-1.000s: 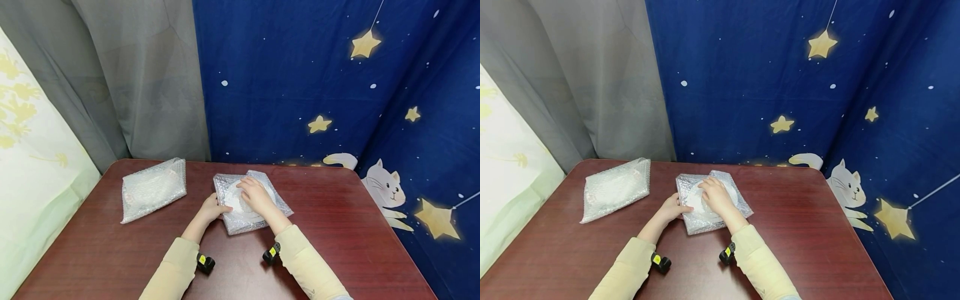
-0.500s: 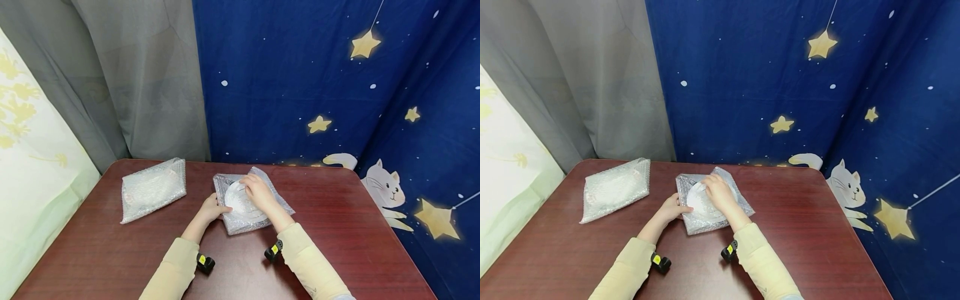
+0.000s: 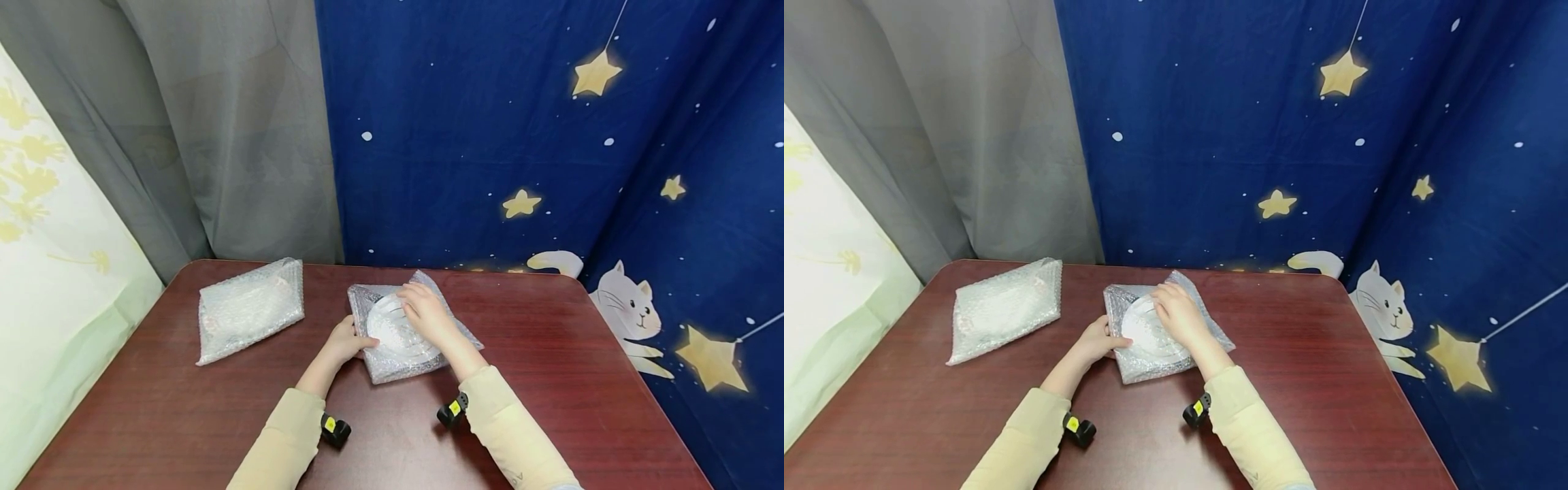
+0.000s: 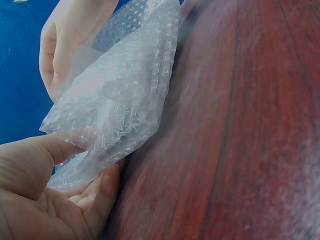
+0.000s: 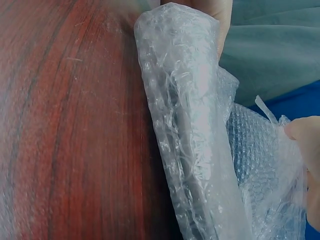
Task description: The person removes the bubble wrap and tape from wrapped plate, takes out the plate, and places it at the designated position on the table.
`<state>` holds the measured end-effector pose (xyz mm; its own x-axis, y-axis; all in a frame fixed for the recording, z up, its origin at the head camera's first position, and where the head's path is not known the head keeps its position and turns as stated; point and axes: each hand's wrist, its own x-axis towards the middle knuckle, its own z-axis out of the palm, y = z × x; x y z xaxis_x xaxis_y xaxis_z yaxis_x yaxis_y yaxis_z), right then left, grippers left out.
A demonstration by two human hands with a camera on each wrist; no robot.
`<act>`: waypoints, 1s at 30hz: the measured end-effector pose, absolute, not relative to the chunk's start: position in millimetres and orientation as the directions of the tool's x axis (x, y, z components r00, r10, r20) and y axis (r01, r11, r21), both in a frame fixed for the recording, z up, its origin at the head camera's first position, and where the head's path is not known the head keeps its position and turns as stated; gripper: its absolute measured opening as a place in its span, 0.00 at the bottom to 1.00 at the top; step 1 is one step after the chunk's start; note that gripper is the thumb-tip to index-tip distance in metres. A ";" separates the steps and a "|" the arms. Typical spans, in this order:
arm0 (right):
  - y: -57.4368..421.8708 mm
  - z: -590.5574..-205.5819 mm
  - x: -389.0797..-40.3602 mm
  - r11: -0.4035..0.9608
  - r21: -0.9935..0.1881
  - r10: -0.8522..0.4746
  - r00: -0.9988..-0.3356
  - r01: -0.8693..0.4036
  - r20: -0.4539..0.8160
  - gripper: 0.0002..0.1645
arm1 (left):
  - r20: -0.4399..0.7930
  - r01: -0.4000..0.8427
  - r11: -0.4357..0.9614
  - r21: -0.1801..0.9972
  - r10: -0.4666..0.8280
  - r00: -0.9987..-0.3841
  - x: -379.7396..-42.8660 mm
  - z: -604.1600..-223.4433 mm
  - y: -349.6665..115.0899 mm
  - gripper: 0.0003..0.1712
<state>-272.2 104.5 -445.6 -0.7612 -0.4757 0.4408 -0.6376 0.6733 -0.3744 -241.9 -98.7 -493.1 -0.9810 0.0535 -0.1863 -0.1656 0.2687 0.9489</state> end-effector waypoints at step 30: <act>132.1 -444.2 -261.8 0.703 -0.495 -0.304 -0.846 -0.510 0.439 0.24 | -0.170 -0.148 0.270 0.951 0.059 -0.984 -241.3 -493.1 -98.3 0.38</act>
<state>-261.8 132.1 -444.2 -0.8458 -0.3037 0.4386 -0.5096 0.7034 -0.4955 -241.3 -98.3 -493.1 -0.9838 0.0592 -0.1695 -0.1477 0.2699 0.9515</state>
